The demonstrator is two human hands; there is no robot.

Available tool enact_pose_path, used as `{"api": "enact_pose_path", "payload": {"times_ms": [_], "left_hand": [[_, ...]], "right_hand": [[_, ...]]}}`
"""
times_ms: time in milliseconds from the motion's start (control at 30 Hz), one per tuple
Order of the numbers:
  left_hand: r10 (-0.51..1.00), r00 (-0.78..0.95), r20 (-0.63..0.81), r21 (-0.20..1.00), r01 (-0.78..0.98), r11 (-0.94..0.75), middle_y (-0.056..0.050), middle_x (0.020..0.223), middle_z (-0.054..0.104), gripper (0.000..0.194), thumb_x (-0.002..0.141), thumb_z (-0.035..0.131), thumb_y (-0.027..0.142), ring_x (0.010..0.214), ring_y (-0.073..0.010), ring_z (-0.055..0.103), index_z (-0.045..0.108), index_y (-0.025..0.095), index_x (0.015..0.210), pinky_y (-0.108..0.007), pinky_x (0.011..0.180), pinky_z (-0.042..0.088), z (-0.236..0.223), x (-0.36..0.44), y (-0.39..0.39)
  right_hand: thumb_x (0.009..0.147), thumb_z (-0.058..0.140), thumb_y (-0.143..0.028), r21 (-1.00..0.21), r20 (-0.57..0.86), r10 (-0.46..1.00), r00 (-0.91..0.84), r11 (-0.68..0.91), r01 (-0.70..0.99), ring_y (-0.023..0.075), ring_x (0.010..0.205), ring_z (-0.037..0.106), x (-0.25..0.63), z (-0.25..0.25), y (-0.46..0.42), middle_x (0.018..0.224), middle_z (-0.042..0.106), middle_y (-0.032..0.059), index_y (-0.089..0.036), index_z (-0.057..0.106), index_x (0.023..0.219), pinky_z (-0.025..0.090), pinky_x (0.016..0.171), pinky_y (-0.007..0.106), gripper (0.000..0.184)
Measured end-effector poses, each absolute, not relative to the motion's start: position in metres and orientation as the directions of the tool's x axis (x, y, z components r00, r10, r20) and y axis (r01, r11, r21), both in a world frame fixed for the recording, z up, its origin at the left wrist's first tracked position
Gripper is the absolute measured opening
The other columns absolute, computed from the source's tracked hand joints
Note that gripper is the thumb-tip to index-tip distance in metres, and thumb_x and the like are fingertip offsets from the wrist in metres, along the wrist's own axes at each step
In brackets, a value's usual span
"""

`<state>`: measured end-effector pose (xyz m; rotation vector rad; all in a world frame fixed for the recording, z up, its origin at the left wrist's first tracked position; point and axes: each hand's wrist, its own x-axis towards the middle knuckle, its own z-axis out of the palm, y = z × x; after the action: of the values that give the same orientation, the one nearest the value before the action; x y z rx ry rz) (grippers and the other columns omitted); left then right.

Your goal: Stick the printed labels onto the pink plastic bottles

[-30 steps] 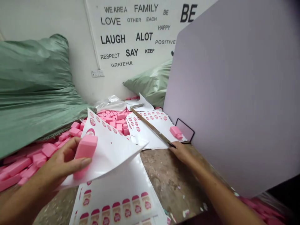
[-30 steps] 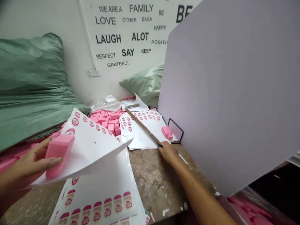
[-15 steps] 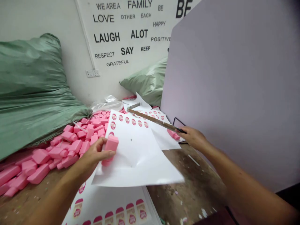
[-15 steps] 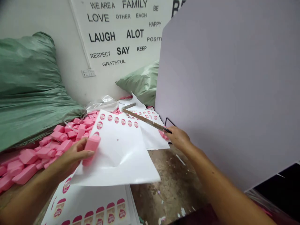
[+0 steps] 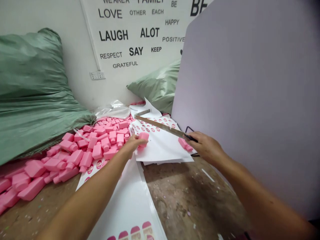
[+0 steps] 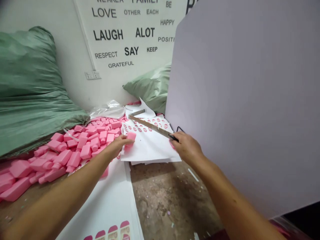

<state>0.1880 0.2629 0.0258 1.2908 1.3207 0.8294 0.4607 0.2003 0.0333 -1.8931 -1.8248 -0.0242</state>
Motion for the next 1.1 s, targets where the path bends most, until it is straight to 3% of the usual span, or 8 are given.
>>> {"api": "enact_pose_path", "payload": {"times_ms": [100, 300, 433, 533, 633, 733, 900, 1100], "left_hand": [[0.975, 0.128, -0.18, 0.957, 0.253, 0.143, -0.006, 0.101, 0.064, 0.029, 0.088, 0.06, 0.033, 0.083, -0.016, 0.062, 0.059, 0.014, 0.109, -0.034, 0.073, 0.054, 0.03, 0.201, 0.274], [0.995, 0.057, -0.085, 0.97, 0.234, 0.069, -0.006, 0.089, 0.066, 0.043, 0.06, 0.082, 0.022, 0.074, -0.0173, 0.061, 0.059, 0.015, 0.096, -0.028, 0.063, 0.046, 0.046, 0.152, 0.213], [0.997, 0.031, -0.077, 0.984, 0.164, 0.071, -0.004, 0.093, 0.067, 0.044, 0.062, 0.081, 0.03, 0.077, -0.015, 0.062, 0.06, 0.018, 0.1, -0.025, 0.065, 0.046, 0.045, 0.087, 0.138], [0.982, -0.04, -0.183, 0.983, 0.007, 0.184, -0.002, 0.089, 0.069, 0.044, 0.062, 0.082, 0.03, 0.074, -0.0132, 0.063, 0.063, 0.018, 0.1, -0.023, 0.063, 0.048, 0.034, 0.047, 0.082], [0.925, -0.116, -0.363, 0.917, -0.218, 0.333, -0.003, 0.095, 0.07, 0.047, 0.066, 0.08, 0.026, 0.079, -0.0134, 0.066, 0.062, 0.019, 0.109, -0.022, 0.067, 0.052, 0.019, 0.022, 0.037], [0.877, -0.135, -0.462, 0.829, -0.416, 0.373, -0.006, 0.1, 0.072, 0.048, 0.072, 0.076, 0.023, 0.082, -0.0156, 0.069, 0.06, 0.019, 0.117, -0.024, 0.071, 0.056, 0.007, 0.014, 0.012], [0.858, -0.036, -0.512, 0.697, -0.601, 0.39, -0.011, 0.098, 0.073, 0.044, 0.079, 0.069, 0.02, 0.08, -0.0191, 0.071, 0.055, 0.015, 0.12, -0.029, 0.071, 0.059, -0.01, 0.016, 0.006], [0.839, 0.029, -0.543, 0.645, -0.625, 0.439, -0.013, 0.104, 0.072, 0.041, 0.081, 0.066, 0.021, 0.081, -0.0183, 0.071, 0.052, 0.015, 0.119, -0.026, 0.068, 0.058, -0.014, 0.021, 0.012]], "right_hand": [[0.085, 0.047, -0.035, -0.35, 0.36, 0.927, 0.105, 0.029, 0.936, 0.0226, 0.08, 0.065, 0.461, 0.018, 0.191, 0.096, 0.072, 0.0065, -0.023, 0.073, 0.091, 0.043, 0.061, 0.028, 0.03], [0.085, 0.044, -0.038, -0.439, 0.313, 0.937, 0.155, -0.002, 0.898, 0.0306, 0.09, 0.064, 0.445, -0.009, 0.153, 0.105, 0.07, 0.012, -0.02, 0.071, 0.098, 0.046, 0.069, 0.037, 0.035], [0.086, 0.046, -0.051, -0.627, 0.218, 0.97, 0.109, 0.054, 0.777, 0.03, 0.092, 0.065, 0.402, -0.02, 0.115, 0.103, 0.071, 0.009, -0.023, 0.065, 0.11, 0.048, 0.076, 0.039, 0.042], [0.084, 0.048, -0.054, -0.753, 0.158, 0.986, 0.058, 0.083, 0.653, 0.028, 0.088, 0.065, 0.359, -0.024, 0.083, 0.099, 0.071, 0.0081, -0.022, 0.064, 0.109, 0.05, 0.074, 0.038, 0.044], [0.089, 0.04, -0.056, -0.784, 0.066, 0.998, -0.023, 0.066, 0.617, 0.0239, 0.074, 0.064, 0.318, -0.026, 0.049, 0.086, 0.07, 0.0062, -0.022, 0.064, 0.103, 0.049, 0.064, 0.034, 0.044], [0.091, 0.041, -0.048, -0.805, 0.049, 0.99, -0.135, 0.119, 0.581, 0.0218, 0.076, 0.065, 0.283, -0.03, 0.023, 0.085, 0.07, 0.0039, -0.023, 0.065, 0.095, 0.05, 0.066, 0.032, 0.034], [0.092, 0.046, -0.038, -0.782, 0.117, 0.969, -0.217, 0.224, 0.582, 0.0205, 0.086, 0.066, 0.244, -0.035, 0.007, 0.096, 0.071, 0.0046, -0.023, 0.065, 0.099, 0.051, 0.074, 0.032, 0.025], [0.092, 0.045, -0.033, -0.502, 0.198, 0.948, -0.247, 0.315, 0.805, 0.0216, 0.07, 0.064, 0.228, -0.04, 0.019, 0.081, 0.071, 0.0043, -0.022, 0.064, 0.097, 0.043, 0.061, 0.032, 0.023]]}}
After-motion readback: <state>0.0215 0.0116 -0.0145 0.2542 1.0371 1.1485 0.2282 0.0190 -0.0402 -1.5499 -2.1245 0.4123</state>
